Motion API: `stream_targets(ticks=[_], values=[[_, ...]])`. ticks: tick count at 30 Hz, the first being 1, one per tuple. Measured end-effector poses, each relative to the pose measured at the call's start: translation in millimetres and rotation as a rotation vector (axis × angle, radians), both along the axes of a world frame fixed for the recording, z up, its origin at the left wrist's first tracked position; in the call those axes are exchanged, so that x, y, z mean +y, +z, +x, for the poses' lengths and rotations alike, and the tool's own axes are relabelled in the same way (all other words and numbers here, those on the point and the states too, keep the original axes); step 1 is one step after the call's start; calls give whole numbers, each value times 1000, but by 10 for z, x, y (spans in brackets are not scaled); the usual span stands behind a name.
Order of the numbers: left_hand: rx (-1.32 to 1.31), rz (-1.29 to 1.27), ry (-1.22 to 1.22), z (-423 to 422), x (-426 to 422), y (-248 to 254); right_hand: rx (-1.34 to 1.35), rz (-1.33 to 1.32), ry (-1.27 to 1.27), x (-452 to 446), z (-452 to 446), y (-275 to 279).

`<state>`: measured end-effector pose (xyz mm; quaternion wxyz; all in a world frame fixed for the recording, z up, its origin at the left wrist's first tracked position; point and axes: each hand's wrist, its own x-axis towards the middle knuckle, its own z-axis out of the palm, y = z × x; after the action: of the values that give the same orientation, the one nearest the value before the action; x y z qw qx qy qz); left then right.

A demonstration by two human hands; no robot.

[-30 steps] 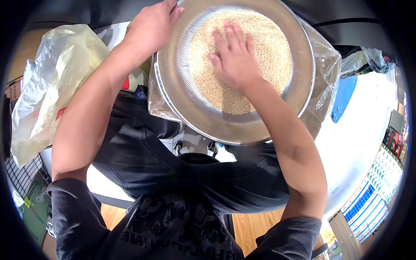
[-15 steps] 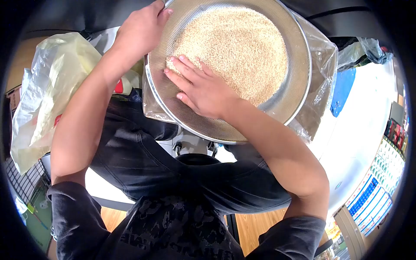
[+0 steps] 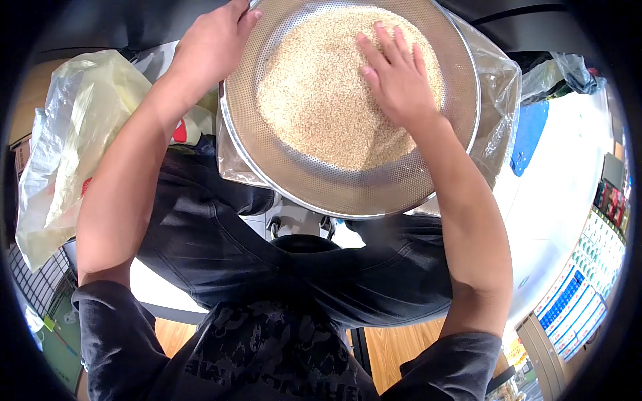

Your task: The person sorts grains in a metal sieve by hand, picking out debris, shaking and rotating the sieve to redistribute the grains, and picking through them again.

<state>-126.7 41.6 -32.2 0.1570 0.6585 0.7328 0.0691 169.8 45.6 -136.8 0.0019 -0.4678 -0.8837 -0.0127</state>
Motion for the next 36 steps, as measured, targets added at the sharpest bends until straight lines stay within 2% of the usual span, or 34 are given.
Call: stream_targets(ticks=[7,12,14,15,17,20,24,27,31,33,36], values=[[1,-20,28,26,4,29,26,-8,-75,26,176,-53],[-9,-19,22,31,-2,21,6,-101,-54,-256,-235,22],[-17,9,7,17,-8,10,-19,-95,104,-373,-346,39],[-18,10,4,6,-9,7,-21,-94,101,-453,-427,90],[-21,10,11,4,-7,9,11,-199,245,-620,-555,209],[-56,70,-12,92,-122,179,88,-257,357,-819,-628,288],[-55,25,-8,52,-52,101,149,-351,488,-910,-630,316],[-59,73,-27,77,-90,133,117,-360,484,-840,-590,296],[-17,-1,15,31,-15,52,54,-260,393,-618,-484,197],[-22,-5,17,25,-14,46,-71,-178,213,-462,-397,171],[-6,11,-5,4,-12,19,-110,-108,77,-259,-156,143]])
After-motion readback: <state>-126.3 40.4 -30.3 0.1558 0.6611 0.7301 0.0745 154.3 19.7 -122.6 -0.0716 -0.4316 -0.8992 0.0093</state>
